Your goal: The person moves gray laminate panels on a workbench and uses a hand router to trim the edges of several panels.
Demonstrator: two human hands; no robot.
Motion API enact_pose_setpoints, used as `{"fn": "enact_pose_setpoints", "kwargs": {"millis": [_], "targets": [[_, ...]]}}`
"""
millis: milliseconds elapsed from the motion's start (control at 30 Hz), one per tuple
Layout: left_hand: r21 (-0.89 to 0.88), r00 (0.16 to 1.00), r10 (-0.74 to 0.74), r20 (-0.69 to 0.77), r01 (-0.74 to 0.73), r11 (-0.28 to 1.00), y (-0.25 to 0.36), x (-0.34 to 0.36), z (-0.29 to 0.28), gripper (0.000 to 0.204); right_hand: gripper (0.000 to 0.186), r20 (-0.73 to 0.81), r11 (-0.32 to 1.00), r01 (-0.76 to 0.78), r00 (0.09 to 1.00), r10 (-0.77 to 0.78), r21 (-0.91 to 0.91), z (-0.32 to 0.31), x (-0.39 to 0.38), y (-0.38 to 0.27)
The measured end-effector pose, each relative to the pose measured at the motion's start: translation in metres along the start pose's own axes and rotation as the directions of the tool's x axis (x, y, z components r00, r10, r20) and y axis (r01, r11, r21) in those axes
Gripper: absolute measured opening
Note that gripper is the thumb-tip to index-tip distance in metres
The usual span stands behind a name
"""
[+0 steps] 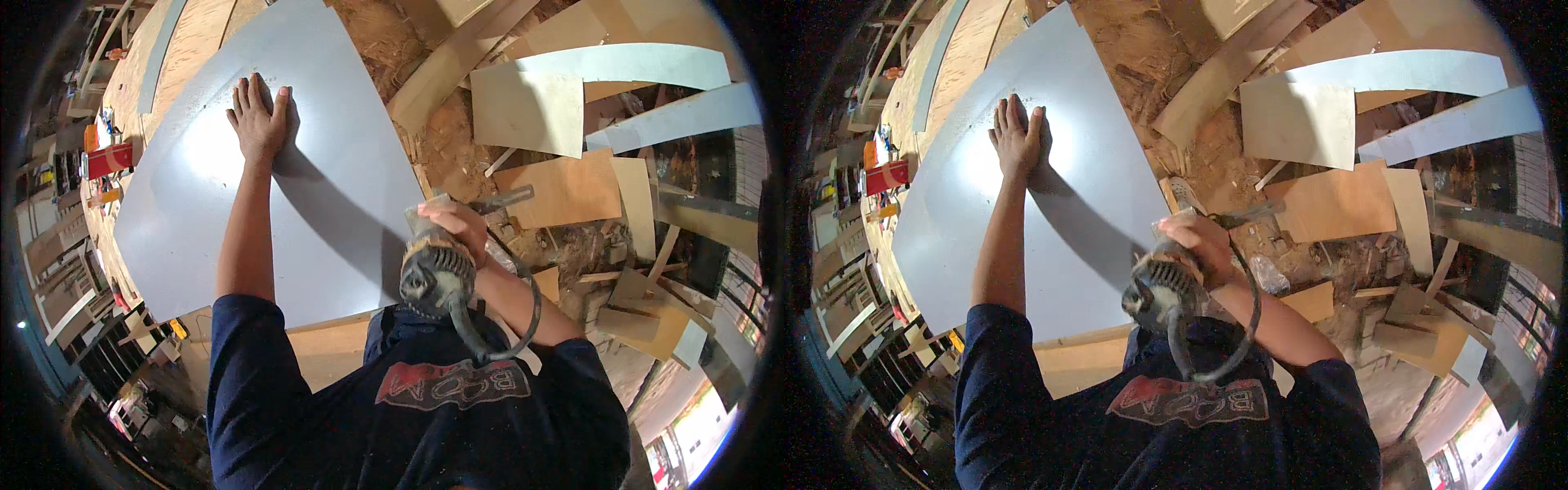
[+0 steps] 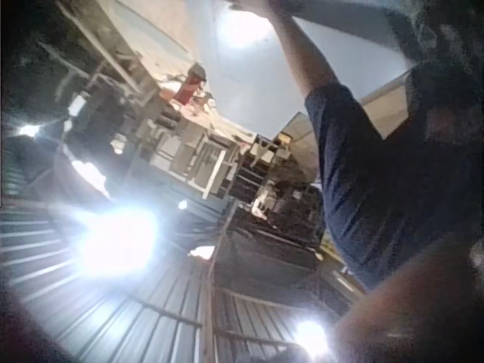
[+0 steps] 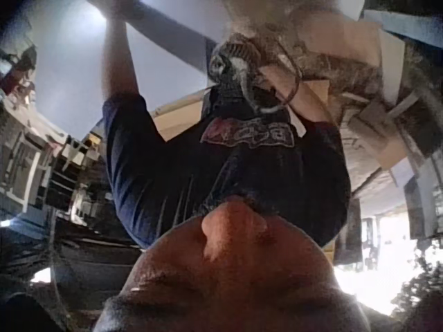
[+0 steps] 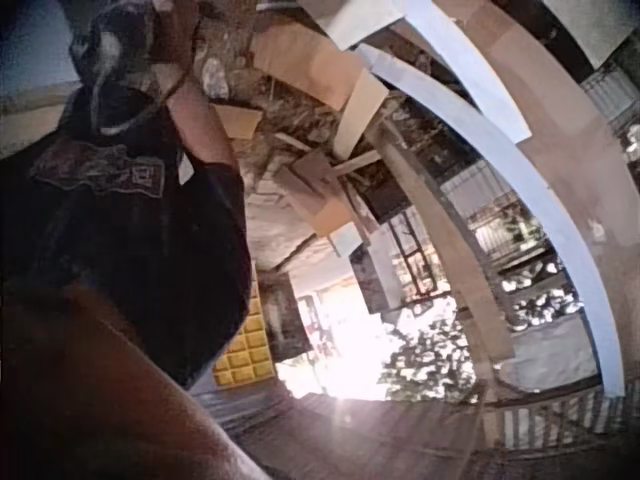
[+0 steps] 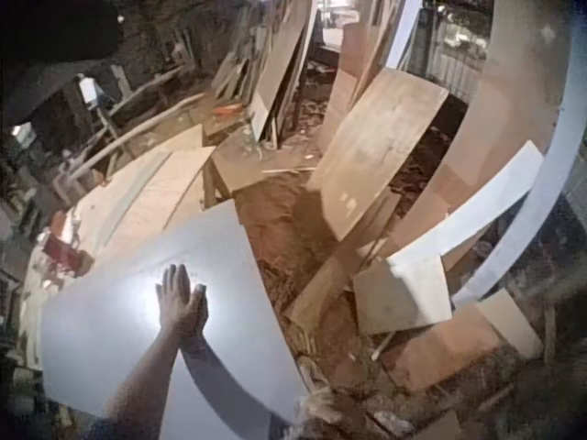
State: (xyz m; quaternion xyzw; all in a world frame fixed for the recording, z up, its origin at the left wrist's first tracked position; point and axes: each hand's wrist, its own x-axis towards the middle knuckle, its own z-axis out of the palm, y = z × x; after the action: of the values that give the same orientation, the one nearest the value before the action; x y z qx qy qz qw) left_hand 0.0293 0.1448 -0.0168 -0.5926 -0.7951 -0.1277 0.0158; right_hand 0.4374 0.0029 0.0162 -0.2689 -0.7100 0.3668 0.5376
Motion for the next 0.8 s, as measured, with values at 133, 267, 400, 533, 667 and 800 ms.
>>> {"fn": "enact_pose_setpoints", "kwargs": {"millis": [133,267,400,533,667,800], "targets": [[0.019,1.0,0.001,-0.007,-0.001,1.0,0.005,-0.002,-0.005,0.09,0.037,-0.034,1.0,-0.013,0.999,0.013,0.008,0.018,0.036,0.03],[0.034,1.0,-0.012,0.02,0.011,0.999,0.009,-0.001,-0.007,0.087,0.037,-0.053,0.972,-0.169,0.982,0.18,0.163,0.033,0.065,0.059],[0.041,1.0,-0.01,0.022,0.009,0.999,0.013,-0.001,-0.012,0.088,0.042,0.039,0.693,-0.508,0.82,0.572,0.513,0.048,0.08,0.089],[0.069,0.999,-0.014,0.031,0.011,0.998,0.011,-0.003,-0.014,0.088,0.055,0.023,0.747,-0.436,0.87,0.492,0.502,0.058,0.126,0.111],[0.076,0.999,0.005,0.041,-0.008,0.997,0.014,0.003,-0.013,0.088,0.079,0.336,-0.072,-0.506,0.454,0.826,0.86,0.072,0.142,0.17],[0.081,0.998,0.023,0.052,-0.027,0.996,0.015,0.004,-0.012,0.091,0.09,-0.018,0.615,-0.547,0.739,0.673,0.568,0.096,0.19,0.182]]}}
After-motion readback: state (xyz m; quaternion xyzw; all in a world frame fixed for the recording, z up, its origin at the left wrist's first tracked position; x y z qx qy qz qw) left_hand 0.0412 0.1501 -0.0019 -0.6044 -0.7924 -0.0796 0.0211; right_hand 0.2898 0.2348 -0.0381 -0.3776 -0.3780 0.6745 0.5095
